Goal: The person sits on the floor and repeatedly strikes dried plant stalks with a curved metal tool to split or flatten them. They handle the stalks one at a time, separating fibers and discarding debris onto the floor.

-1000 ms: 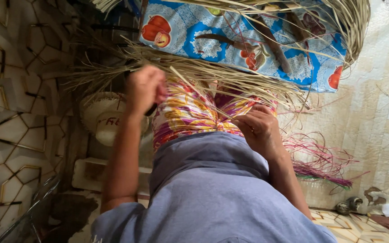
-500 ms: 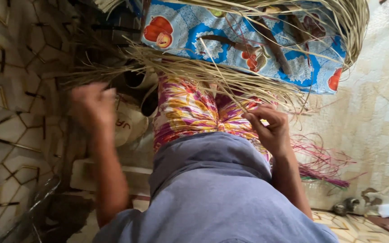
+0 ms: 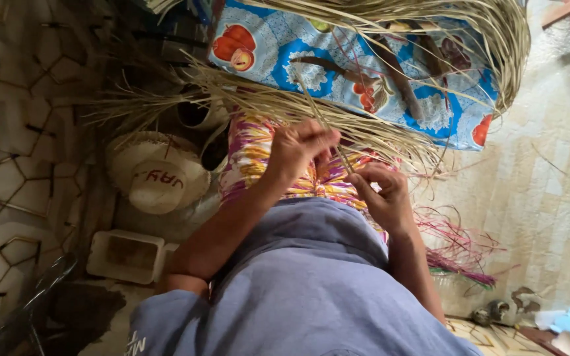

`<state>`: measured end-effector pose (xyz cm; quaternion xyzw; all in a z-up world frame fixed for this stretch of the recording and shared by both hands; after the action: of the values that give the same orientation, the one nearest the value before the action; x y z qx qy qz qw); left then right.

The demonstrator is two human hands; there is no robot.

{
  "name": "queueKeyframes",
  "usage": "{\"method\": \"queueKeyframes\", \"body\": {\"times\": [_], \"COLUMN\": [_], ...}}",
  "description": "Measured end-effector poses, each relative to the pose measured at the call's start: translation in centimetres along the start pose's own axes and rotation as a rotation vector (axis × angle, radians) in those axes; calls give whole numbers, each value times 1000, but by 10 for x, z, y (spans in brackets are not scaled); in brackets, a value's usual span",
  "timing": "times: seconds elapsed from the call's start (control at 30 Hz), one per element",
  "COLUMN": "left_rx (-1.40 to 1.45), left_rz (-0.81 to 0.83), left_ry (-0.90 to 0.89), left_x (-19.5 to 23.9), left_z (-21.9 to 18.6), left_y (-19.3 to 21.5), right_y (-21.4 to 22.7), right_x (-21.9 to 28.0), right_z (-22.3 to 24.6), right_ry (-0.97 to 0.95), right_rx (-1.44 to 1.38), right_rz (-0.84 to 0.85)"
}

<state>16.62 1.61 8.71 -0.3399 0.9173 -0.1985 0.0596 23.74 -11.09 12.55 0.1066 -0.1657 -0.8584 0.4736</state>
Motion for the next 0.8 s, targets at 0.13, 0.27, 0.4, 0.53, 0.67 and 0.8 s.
{"method": "queueKeyframes", "body": {"times": [0.13,0.27,0.4,0.53,0.67,0.8], "left_rx": [-296,-145,-50,-53,15,-43], "left_rz": [-203,-435,-515,-356,-288,-127], "left_ry": [57,-139,-240,-350,-143,55], "left_x": [-20,-25,-28,-32,-29,-14], "left_z": [-22,-73,-94,-102,-69,-30], "left_y": [46,85,102,118,94,39], "right_y": [3,8,11,16,31,34], "right_x": [5,13,21,23,12,1], "right_z": [0,-11,-16,-36,-22,-7], "right_ry": [57,48,10,-136,-61,-25], "right_rx": [5,23,-36,50,-33,-96], "right_rz": [17,35,50,122,-31,-174]}}
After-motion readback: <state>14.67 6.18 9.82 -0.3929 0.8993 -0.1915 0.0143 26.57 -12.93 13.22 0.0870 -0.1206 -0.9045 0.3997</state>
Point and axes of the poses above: each hand's wrist, its own x-axis away from the middle knuckle, its own y-axis out of the back of the hand, z = x × y, the point moved 10 cm from there along -x, towards the middle knuckle, and after that the axes turned 5 degrees about -y, right-handed, at the moved point
